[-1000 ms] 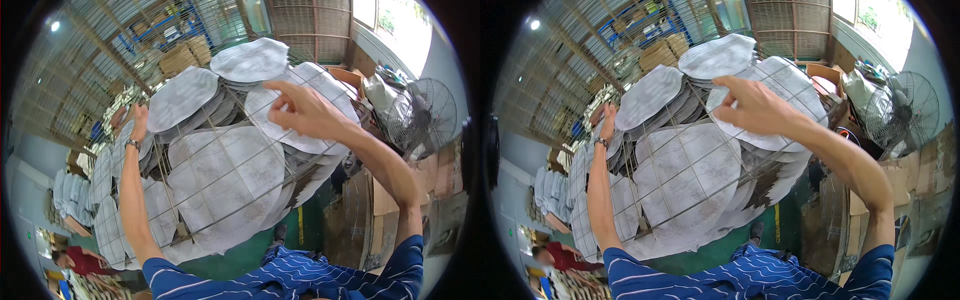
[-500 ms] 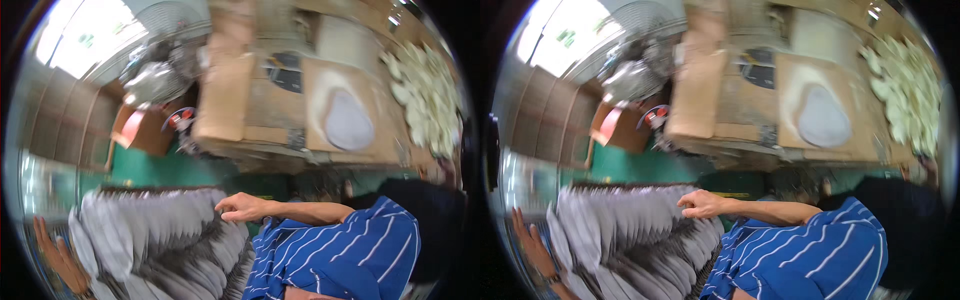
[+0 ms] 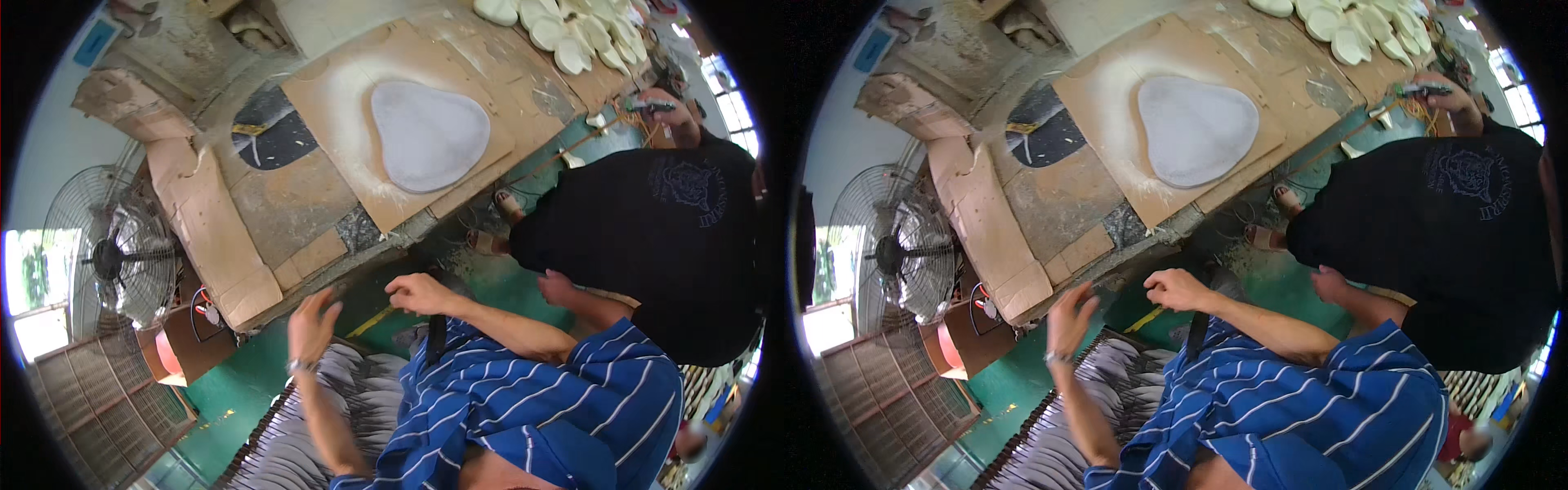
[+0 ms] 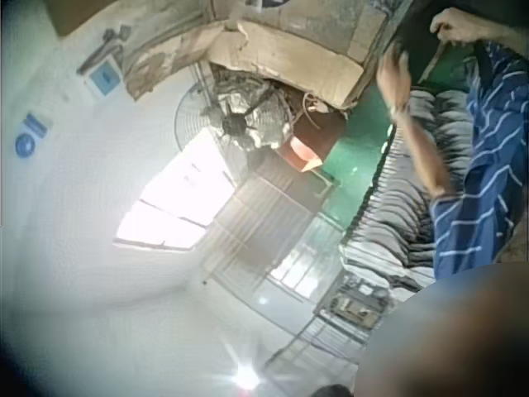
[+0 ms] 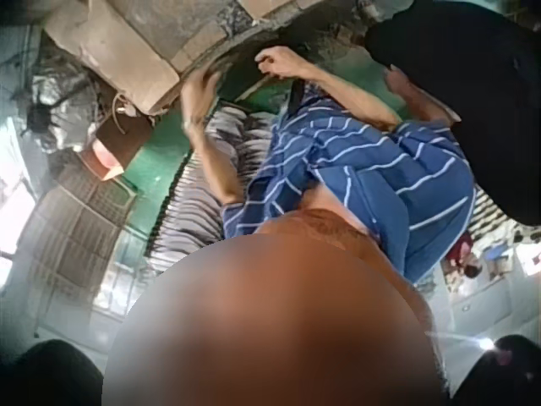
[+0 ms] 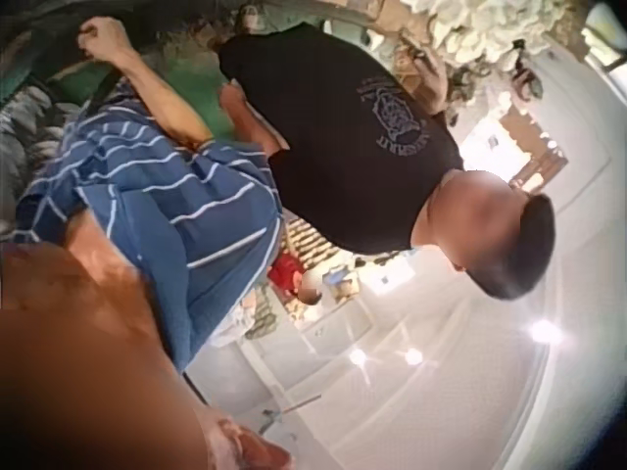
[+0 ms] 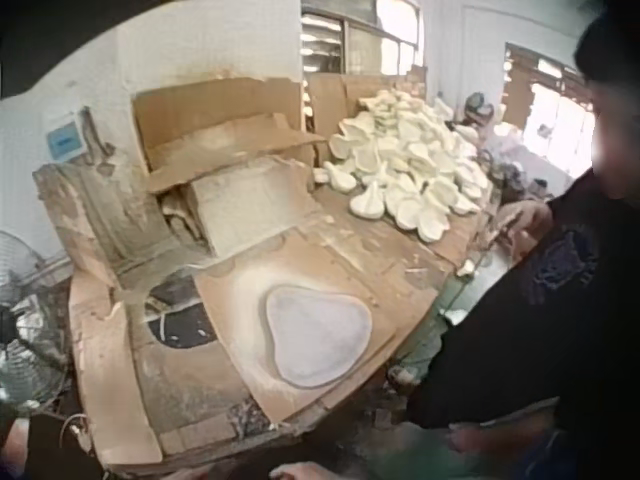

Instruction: Picking up manufacturing component pieces from a stack and placing them onto a tiered storage rack.

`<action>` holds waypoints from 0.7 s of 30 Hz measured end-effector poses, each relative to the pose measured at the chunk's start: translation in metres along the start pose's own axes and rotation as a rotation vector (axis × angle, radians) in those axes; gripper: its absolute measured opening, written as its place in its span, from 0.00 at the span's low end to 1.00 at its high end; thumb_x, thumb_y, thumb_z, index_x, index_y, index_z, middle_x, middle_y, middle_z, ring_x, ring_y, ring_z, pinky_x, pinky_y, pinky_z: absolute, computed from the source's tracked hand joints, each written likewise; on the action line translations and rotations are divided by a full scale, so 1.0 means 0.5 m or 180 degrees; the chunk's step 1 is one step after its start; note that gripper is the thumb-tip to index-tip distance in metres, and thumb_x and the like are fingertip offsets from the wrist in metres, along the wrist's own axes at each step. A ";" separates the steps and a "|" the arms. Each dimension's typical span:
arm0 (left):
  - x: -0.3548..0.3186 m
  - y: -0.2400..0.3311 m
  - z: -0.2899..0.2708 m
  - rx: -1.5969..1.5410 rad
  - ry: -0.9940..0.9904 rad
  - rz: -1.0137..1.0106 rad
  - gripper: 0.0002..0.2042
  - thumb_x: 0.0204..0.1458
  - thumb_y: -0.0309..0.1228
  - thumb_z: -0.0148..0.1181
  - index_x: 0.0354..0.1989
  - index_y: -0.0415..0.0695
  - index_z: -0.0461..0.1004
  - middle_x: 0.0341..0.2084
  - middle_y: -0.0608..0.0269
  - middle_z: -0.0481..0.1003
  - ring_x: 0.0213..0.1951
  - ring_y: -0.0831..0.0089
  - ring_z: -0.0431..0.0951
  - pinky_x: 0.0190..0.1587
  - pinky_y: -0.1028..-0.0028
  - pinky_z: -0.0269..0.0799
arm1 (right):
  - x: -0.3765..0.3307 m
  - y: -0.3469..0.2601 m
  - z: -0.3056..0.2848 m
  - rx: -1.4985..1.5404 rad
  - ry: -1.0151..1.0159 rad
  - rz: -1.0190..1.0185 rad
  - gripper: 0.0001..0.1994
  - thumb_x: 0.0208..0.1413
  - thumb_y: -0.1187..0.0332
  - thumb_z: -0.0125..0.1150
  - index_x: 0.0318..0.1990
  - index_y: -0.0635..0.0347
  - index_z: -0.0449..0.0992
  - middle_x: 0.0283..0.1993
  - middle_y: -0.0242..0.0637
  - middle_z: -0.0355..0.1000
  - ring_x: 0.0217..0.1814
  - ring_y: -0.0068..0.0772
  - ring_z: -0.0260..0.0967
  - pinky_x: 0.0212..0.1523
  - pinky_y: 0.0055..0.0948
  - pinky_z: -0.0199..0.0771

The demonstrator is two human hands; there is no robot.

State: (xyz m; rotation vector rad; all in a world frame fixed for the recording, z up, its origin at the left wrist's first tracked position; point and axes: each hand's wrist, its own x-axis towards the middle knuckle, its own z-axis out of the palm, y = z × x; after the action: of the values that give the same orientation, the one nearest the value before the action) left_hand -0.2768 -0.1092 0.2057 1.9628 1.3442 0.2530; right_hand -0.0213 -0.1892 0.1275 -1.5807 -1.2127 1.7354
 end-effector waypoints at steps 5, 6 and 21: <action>0.186 -0.037 0.324 -0.1405 0.0572 -0.0607 0.17 0.56 0.29 0.62 0.53 0.37 0.77 0.38 0.55 0.81 0.39 0.70 0.80 0.46 0.72 0.75 | 0.004 0.056 -0.073 0.0265 0.0341 0.0452 0.20 0.56 0.64 0.61 0.51 0.69 0.76 0.33 0.43 0.80 0.27 0.31 0.78 0.26 0.30 0.79; 0.220 -0.021 0.362 -0.1355 0.0601 -0.0580 0.17 0.56 0.29 0.62 0.52 0.37 0.77 0.38 0.54 0.81 0.38 0.70 0.81 0.45 0.71 0.75 | 0.003 0.061 -0.092 0.0297 0.0424 0.0611 0.20 0.56 0.64 0.61 0.52 0.70 0.75 0.35 0.44 0.80 0.29 0.31 0.78 0.26 0.30 0.78; 0.542 0.047 0.521 0.0478 0.1641 0.0035 0.22 0.42 0.35 0.72 0.49 0.52 0.78 0.35 0.60 0.72 0.40 0.57 0.73 0.41 0.57 0.70 | 0.064 0.137 -0.211 0.0371 0.0960 0.1071 0.20 0.56 0.65 0.60 0.54 0.68 0.75 0.33 0.39 0.78 0.29 0.26 0.75 0.25 0.28 0.75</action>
State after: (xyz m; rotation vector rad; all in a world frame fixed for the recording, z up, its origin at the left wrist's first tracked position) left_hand -0.0036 0.0036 -0.0275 2.1146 1.7134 0.7206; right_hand 0.0871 -0.1661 0.0593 -1.9735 -0.7204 1.6456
